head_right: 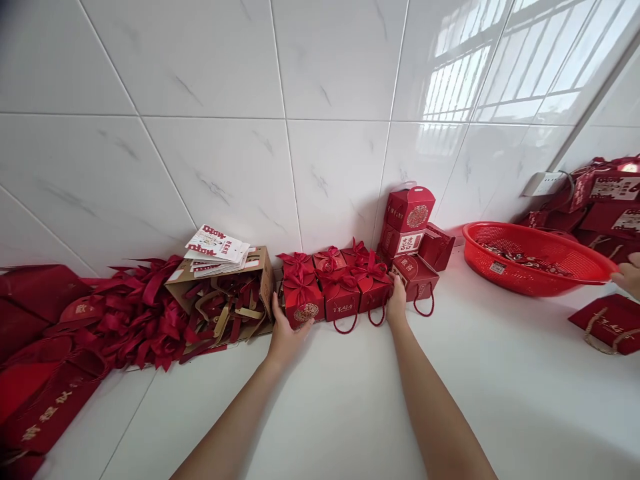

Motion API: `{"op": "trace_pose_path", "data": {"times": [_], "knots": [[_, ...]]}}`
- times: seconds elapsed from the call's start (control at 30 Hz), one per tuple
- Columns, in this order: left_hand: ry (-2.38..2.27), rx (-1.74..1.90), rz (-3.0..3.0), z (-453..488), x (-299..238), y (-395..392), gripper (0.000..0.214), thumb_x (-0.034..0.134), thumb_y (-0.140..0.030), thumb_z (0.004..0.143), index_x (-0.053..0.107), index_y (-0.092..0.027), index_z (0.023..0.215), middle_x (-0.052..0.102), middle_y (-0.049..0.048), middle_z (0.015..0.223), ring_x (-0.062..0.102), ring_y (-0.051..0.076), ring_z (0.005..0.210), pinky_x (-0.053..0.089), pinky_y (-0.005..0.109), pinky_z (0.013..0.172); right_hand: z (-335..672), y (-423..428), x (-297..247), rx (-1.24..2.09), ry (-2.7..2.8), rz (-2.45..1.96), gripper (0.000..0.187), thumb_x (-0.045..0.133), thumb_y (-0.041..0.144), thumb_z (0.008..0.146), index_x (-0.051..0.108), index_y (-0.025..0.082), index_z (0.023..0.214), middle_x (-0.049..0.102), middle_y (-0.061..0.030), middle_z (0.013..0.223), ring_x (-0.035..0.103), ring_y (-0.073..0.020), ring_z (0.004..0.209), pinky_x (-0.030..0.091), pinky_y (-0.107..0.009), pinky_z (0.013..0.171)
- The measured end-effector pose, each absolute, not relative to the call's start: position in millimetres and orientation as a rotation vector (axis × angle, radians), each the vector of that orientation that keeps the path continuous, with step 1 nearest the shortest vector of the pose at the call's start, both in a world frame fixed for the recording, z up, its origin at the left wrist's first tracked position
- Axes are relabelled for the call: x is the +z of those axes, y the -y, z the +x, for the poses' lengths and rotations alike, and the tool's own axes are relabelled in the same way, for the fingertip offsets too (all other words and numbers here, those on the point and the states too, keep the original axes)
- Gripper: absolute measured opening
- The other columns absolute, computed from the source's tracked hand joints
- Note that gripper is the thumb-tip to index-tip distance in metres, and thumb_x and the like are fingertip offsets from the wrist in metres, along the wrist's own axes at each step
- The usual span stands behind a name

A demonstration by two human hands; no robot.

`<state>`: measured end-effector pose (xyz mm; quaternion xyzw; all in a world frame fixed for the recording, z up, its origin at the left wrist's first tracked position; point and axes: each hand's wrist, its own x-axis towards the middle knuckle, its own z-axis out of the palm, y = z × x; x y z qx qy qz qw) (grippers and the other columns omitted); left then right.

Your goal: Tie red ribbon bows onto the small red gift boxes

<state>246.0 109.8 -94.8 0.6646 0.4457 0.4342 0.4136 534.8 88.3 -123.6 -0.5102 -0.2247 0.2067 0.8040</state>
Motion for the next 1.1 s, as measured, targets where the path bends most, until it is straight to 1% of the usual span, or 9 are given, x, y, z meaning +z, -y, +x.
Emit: {"op": "trace_pose_path", "data": {"times": [0.2, 0.27, 0.4, 0.6, 0.7, 0.77, 0.87, 0.93, 1.1], "knots": [[-1.214, 1.011, 1.943, 238.0, -100.1, -89.3, 0.100, 0.060, -0.024, 0.081, -0.011, -0.013, 0.151, 0.017, 0.0224, 0.157, 0.022, 0.028, 0.145, 0.030, 0.045, 0.113, 514.8, -52.0, -120.9, 0.422, 0.388, -1.162, 0.054, 0.045, 0.060, 0.081, 0.052, 0.021, 0.118, 0.060, -0.0080, 0.123, 0.057, -0.0224, 0.115, 0.045, -0.039, 0.098], [-1.200, 0.985, 1.962, 233.8, -99.9, -80.8, 0.099, 0.057, -0.021, 0.082, -0.013, -0.012, 0.151, 0.014, 0.0222, 0.158, 0.021, 0.029, 0.145, 0.031, 0.046, 0.113, 505.9, -34.2, -120.8, 0.417, 0.368, -1.205, 0.057, 0.045, 0.059, 0.082, 0.047, 0.023, 0.125, 0.057, -0.0088, 0.126, 0.056, -0.0225, 0.117, 0.046, -0.039, 0.098], [-1.163, 0.911, 2.049, 220.7, -98.0, -53.1, 0.090, 0.053, -0.018, 0.083, -0.005, -0.016, 0.152, 0.018, 0.0182, 0.158, 0.024, 0.027, 0.144, 0.032, 0.044, 0.113, 486.6, 5.1, -120.0, 0.422, 0.368, -1.290, 0.060, 0.043, 0.058, 0.082, 0.039, 0.024, 0.132, 0.051, -0.0099, 0.132, 0.053, -0.0216, 0.121, 0.046, -0.038, 0.099], [-1.138, 0.829, 2.194, 156.3, -102.7, 14.7, 0.084, 0.050, -0.021, 0.086, -0.001, -0.022, 0.152, 0.009, 0.0156, 0.160, 0.020, 0.028, 0.146, 0.034, 0.047, 0.111, 454.7, 65.6, -115.5, 0.437, 0.439, -1.441, 0.064, 0.055, 0.051, 0.076, 0.041, 0.024, 0.133, 0.049, -0.0097, 0.137, 0.049, -0.0249, 0.125, 0.038, -0.042, 0.106], [-1.134, 0.992, 2.443, 86.4, -101.4, 32.0, 0.078, 0.054, -0.022, 0.085, 0.011, -0.024, 0.149, 0.005, 0.0142, 0.159, 0.011, 0.030, 0.147, 0.026, 0.050, 0.114, 436.7, 95.7, -114.0, 0.461, 0.492, -1.505, 0.068, 0.060, 0.048, 0.072, 0.043, 0.022, 0.132, 0.050, -0.0120, 0.136, 0.049, -0.0285, 0.125, 0.037, -0.045, 0.106], [-1.323, 1.275, 2.616, 30.7, -92.0, 31.7, 0.074, 0.057, -0.025, 0.084, 0.018, -0.022, 0.146, 0.007, 0.0172, 0.156, 0.007, 0.034, 0.146, 0.019, 0.056, 0.115, 425.2, 114.4, -114.3, 0.491, 0.535, -1.536, 0.071, 0.063, 0.047, 0.069, 0.043, 0.020, 0.131, 0.050, -0.0138, 0.136, 0.048, -0.0305, 0.125, 0.037, -0.047, 0.106], [-1.979, 1.548, 2.368, -45.0, -64.6, 25.1, 0.085, 0.061, -0.036, 0.081, 0.013, -0.009, 0.146, 0.009, 0.0270, 0.151, 0.006, 0.040, 0.144, 0.016, 0.059, 0.113, 412.4, 136.1, -116.7, 0.543, 0.614, -1.576, 0.075, 0.065, 0.047, 0.066, 0.044, 0.020, 0.132, 0.050, -0.0148, 0.136, 0.048, -0.0325, 0.126, 0.036, -0.048, 0.106], [-2.327, 1.490, 2.109, -78.7, -43.9, 24.2, 0.092, 0.062, -0.044, 0.079, 0.012, -0.005, 0.146, 0.015, 0.0289, 0.149, 0.012, 0.042, 0.141, 0.017, 0.059, 0.111, 408.7, 144.2, -119.4, 0.537, 0.682, -1.637, 0.075, 0.064, 0.047, 0.066, 0.043, 0.019, 0.133, 0.051, -0.0152, 0.136, 0.049, -0.0333, 0.125, 0.038, -0.049, 0.105], [-2.667, 1.383, 1.729, -108.7, -15.7, 41.8, 0.084, 0.059, -0.054, 0.079, 0.024, -0.012, 0.143, 0.027, 0.0231, 0.146, 0.022, 0.040, 0.136, 0.022, 0.056, 0.108, 411.2, 147.5, -126.8, 0.485, 0.742, -1.757, 0.071, 0.060, 0.044, 0.069, 0.044, 0.020, 0.133, 0.053, -0.0148, 0.135, 0.053, -0.0332, 0.122, 0.042, -0.048, 0.102]]}}
